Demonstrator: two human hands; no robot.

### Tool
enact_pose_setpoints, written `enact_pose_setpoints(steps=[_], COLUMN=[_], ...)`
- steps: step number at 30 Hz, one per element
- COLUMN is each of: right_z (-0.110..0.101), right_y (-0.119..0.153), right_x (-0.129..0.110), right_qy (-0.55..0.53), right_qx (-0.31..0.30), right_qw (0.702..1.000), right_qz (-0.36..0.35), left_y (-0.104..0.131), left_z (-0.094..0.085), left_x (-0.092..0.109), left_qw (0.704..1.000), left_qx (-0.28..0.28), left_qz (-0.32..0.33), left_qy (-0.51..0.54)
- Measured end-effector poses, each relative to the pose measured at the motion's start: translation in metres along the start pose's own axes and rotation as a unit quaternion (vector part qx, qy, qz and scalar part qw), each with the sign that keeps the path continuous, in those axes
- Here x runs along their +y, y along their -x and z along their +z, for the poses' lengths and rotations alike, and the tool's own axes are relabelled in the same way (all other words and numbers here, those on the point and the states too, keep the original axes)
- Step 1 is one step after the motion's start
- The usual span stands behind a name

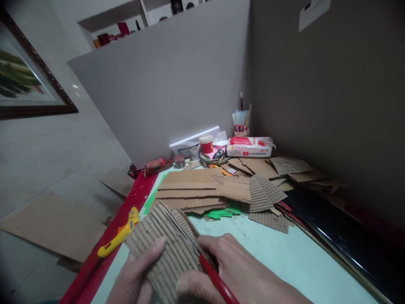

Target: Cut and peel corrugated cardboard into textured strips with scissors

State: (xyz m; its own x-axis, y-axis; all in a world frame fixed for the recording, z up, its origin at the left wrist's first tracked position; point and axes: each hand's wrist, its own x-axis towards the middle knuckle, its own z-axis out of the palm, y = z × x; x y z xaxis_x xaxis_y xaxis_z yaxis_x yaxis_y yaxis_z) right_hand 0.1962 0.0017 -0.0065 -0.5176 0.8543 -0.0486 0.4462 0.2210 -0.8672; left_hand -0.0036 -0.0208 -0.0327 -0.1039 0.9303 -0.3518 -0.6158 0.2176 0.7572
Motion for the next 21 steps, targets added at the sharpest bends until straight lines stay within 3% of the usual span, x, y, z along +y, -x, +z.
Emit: enact_pose_setpoints(steps=[9, 15, 21], right_z=[0.011, 0.007, -0.002], right_y=[0.007, 0.000, 0.001], right_x=[0.010, 0.009, 0.001], right_qy=[0.024, 0.003, -0.037], right_qx=[0.078, 0.023, 0.004], right_qw=[0.996, 1.000, 0.999], right_qz=[-0.033, -0.010, 0.000], left_y=[0.001, 0.001, 0.004], left_z=[-0.003, -0.001, -0.001], left_x=[-0.002, -0.002, -0.003], left_qw=[0.999, 0.999, 0.996], left_qx=[-0.028, -0.049, -0.075], left_qz=[-0.011, 0.001, -0.052], left_qy=[-0.012, -0.006, 0.018])
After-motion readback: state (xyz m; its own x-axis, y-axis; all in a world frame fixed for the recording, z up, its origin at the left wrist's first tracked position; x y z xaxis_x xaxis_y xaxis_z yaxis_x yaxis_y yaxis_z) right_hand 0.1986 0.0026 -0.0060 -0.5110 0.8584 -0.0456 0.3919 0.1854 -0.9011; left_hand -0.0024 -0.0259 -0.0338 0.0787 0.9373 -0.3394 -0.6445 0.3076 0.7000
